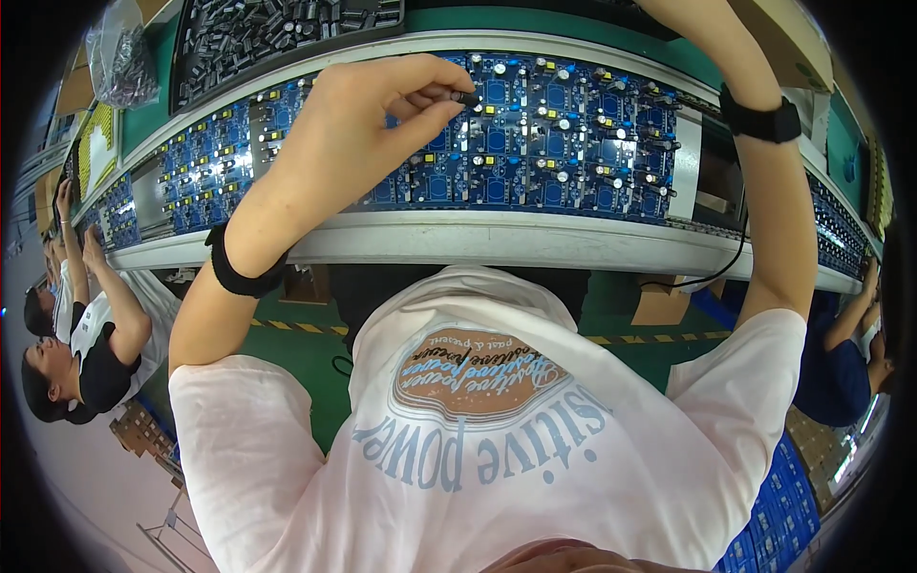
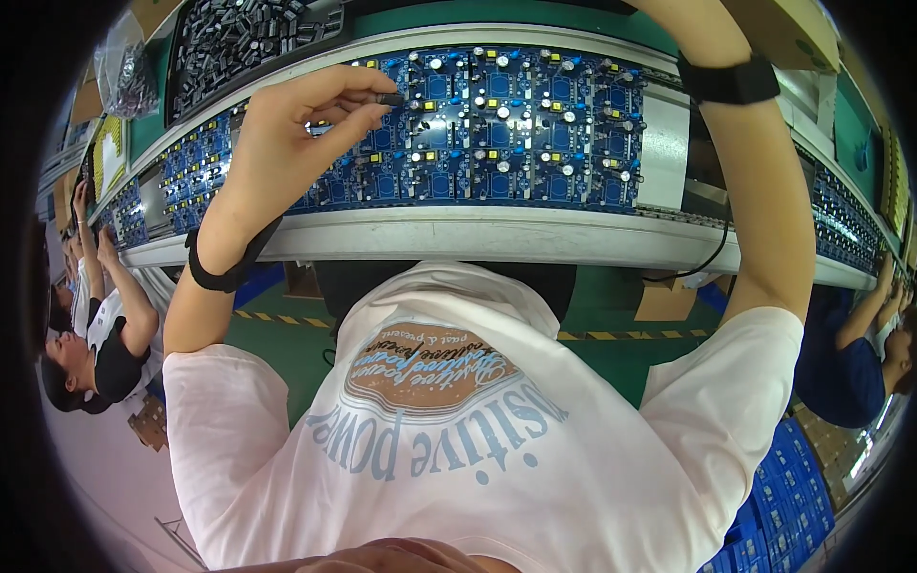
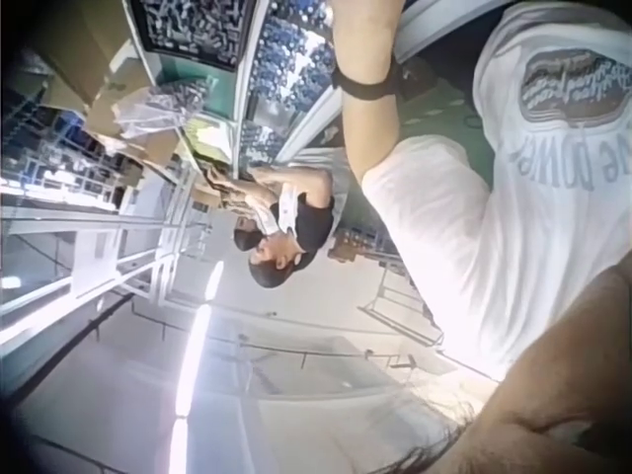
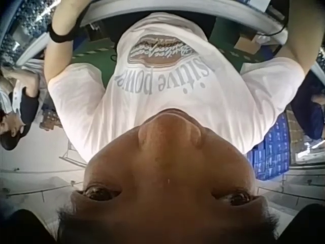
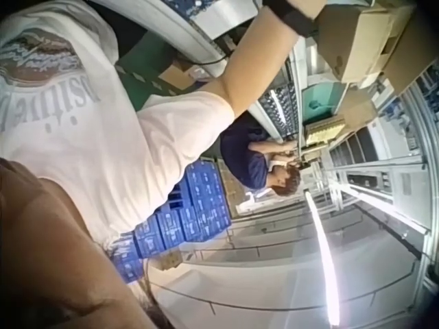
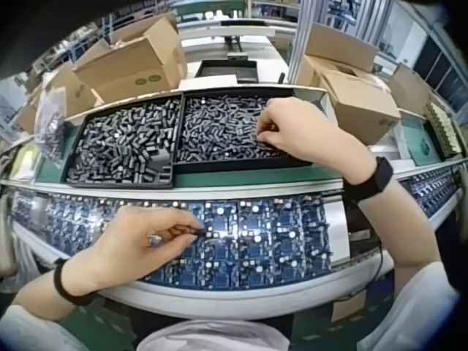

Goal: The person picks up capacitors from a tray and inserts them one by one into circuit boards on a conveyor belt. After filling the boards, the person slides them along the assembly line and continues the process.

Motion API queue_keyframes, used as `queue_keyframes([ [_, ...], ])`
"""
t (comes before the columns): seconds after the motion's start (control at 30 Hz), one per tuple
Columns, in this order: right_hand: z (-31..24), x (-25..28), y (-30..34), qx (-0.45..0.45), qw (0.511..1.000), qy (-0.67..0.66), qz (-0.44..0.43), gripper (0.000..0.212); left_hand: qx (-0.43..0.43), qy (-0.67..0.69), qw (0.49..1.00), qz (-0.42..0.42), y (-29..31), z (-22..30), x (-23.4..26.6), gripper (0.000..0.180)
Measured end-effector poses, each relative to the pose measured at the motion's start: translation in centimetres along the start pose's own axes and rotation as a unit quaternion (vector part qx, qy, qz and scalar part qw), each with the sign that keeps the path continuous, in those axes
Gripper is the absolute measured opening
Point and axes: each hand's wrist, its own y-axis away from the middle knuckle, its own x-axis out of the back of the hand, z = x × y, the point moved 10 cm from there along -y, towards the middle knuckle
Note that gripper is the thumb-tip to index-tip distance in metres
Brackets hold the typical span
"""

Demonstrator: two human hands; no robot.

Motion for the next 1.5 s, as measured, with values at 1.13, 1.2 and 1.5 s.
queue_keyframes([
  [1.13,1.9,-5.6,10.2,-0.171,0.780,-0.593,-0.104,0.018,-0.264,-0.325,0.907,-0.047,-1.1,4.8,-5.2,0.017],
  [1.2,1.4,-5.2,10.1,-0.097,0.835,-0.530,-0.113,0.028,-0.263,-0.311,0.913,-0.030,-1.2,5.2,-4.7,0.017],
  [1.5,-0.8,-4.1,11.2,-0.081,0.851,-0.510,-0.098,0.020,-0.097,-0.508,0.851,0.096,-4.1,-3.5,8.8,0.022],
])
